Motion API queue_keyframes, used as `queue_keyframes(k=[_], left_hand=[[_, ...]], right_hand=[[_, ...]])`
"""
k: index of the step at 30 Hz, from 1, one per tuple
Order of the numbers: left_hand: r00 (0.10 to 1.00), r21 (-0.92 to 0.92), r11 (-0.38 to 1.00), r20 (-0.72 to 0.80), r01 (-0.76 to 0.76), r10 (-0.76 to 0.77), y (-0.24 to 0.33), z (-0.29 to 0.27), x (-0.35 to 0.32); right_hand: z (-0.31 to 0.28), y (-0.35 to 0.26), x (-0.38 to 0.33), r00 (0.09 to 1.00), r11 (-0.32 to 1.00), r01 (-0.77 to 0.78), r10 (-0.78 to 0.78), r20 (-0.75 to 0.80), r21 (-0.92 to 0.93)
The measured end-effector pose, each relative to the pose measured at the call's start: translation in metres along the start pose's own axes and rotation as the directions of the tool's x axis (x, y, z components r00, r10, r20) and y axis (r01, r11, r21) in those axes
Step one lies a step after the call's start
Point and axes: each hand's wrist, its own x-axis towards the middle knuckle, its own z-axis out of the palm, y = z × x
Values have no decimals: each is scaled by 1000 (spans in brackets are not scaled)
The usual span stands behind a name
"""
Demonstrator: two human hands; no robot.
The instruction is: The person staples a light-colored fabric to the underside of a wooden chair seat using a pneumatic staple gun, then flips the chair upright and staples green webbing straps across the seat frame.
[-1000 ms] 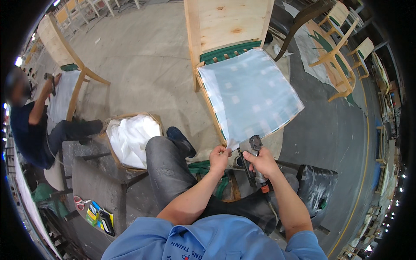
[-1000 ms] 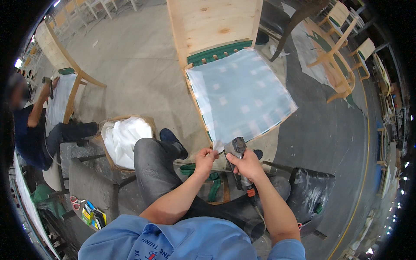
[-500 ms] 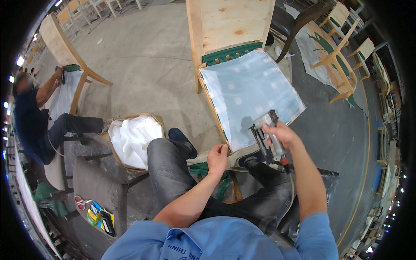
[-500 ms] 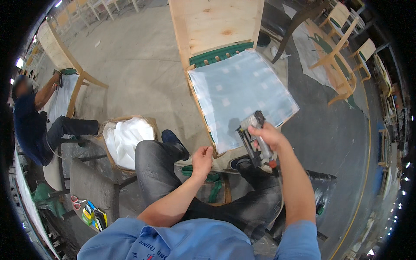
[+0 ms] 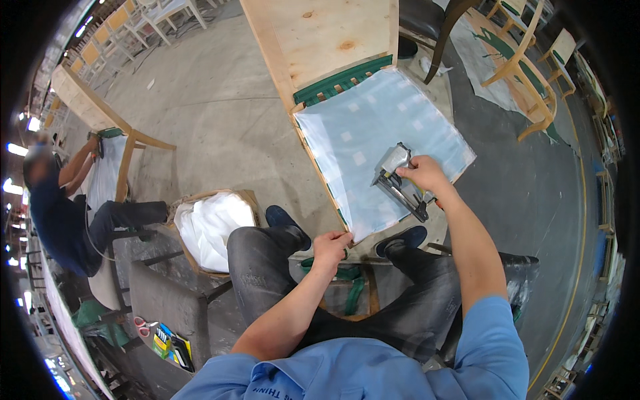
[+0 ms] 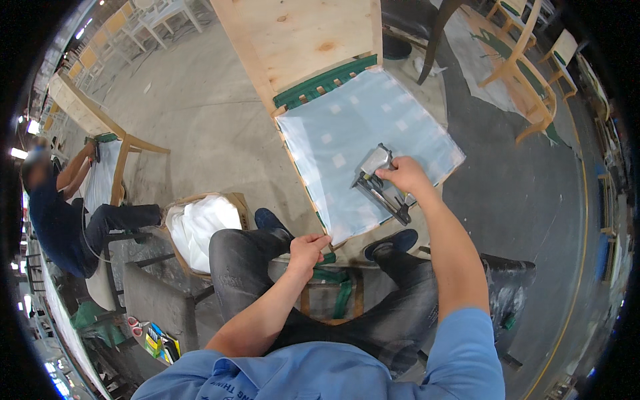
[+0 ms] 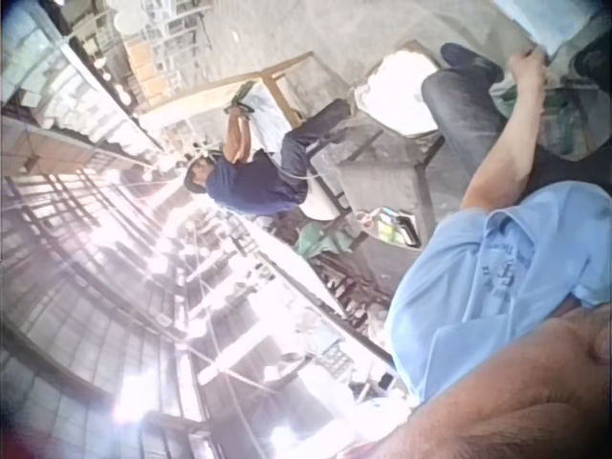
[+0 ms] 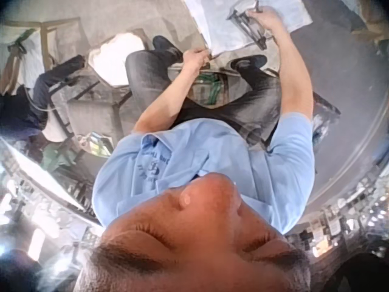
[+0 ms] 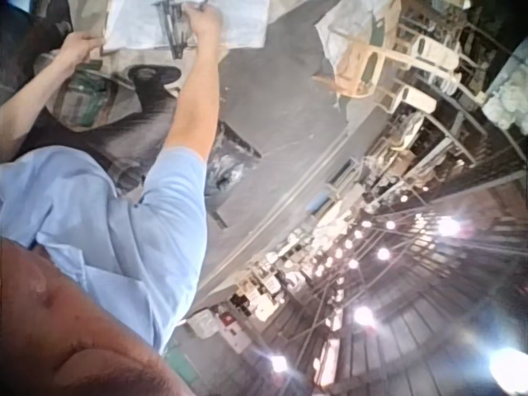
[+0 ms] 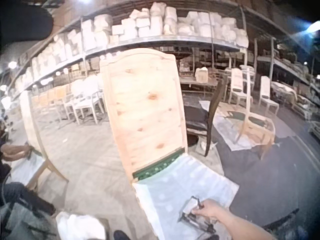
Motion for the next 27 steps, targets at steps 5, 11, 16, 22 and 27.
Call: queue_keyframes(k=[5,11,16,22,27], left_hand=[[991,33,995,-94,-95,97,-2,3,1],[999,-5,1000,31,-30,30,13,12,10],[965,-289,939,237,184,-116,13,-2,18],[964,-249,964,266,95,-26,6,-14,20],[785,562,605,139,-564,603,11,-7,-3]], right_hand=[[46,-26,-63,853,956,294,-259,-452,8],[116,-40,-133,938,907,342,-316,-139,245],[138,-48,-137,910,913,366,-311,-274,181],[155,-56,-135,829,886,449,-364,-425,119],[162,-50,-139,815,890,441,-344,-466,114]])
